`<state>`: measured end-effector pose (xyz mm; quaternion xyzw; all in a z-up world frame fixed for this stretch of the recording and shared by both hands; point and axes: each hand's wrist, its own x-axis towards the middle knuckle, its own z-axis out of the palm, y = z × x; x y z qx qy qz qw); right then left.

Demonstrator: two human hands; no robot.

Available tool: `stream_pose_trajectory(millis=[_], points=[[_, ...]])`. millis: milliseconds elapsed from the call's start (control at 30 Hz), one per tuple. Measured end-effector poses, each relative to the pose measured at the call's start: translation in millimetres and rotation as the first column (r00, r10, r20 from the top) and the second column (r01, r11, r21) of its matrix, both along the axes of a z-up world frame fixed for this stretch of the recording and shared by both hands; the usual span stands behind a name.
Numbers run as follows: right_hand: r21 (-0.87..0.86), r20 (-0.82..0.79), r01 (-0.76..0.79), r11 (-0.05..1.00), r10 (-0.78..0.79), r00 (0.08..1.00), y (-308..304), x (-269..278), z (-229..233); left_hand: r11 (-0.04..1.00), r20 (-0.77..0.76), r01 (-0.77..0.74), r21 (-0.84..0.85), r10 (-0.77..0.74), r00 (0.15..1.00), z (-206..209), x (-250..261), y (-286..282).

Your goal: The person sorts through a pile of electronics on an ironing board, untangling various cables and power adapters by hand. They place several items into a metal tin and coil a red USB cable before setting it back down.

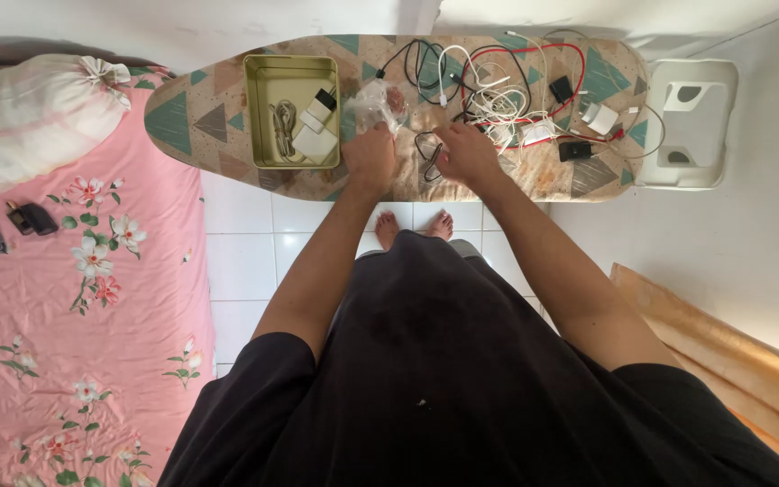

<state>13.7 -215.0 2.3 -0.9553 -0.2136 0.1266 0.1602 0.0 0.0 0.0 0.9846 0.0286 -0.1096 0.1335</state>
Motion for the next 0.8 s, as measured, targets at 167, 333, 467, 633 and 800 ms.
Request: stream_pose_trajectory(millis=[167,333,467,633,800], points=[[0.326,-0.021,0.187,0.927,-0.190,0.982,15,12,31,1.000,-0.008,0.011,0.014,-0.011,1.000,-19,-2,4],[0.567,-0.081,0.202,0.799,-0.190,0.978,42,68,2,1.000,0.007,-0.017,0.001,0.017,1.000,-10,-8,2],[0.444,-0.432,0.404,0.800,-0.204,0.878,63,87,3,0.998,-0.020,-0.043,-0.055,0.042,0.999,16,-11,1],[0.547,-0.434,0.461,0.698,-0.234,0.870,53,81,33,0.993,-0.044,-0.009,-0.121,0.004,0.999,58,-5,1],[0.817,-0.393,0.432,0.383,-0.178,0.902,-8,82,58,0.973,0.120,0.041,-0.226,-0.014,0.993,84,8,-18]])
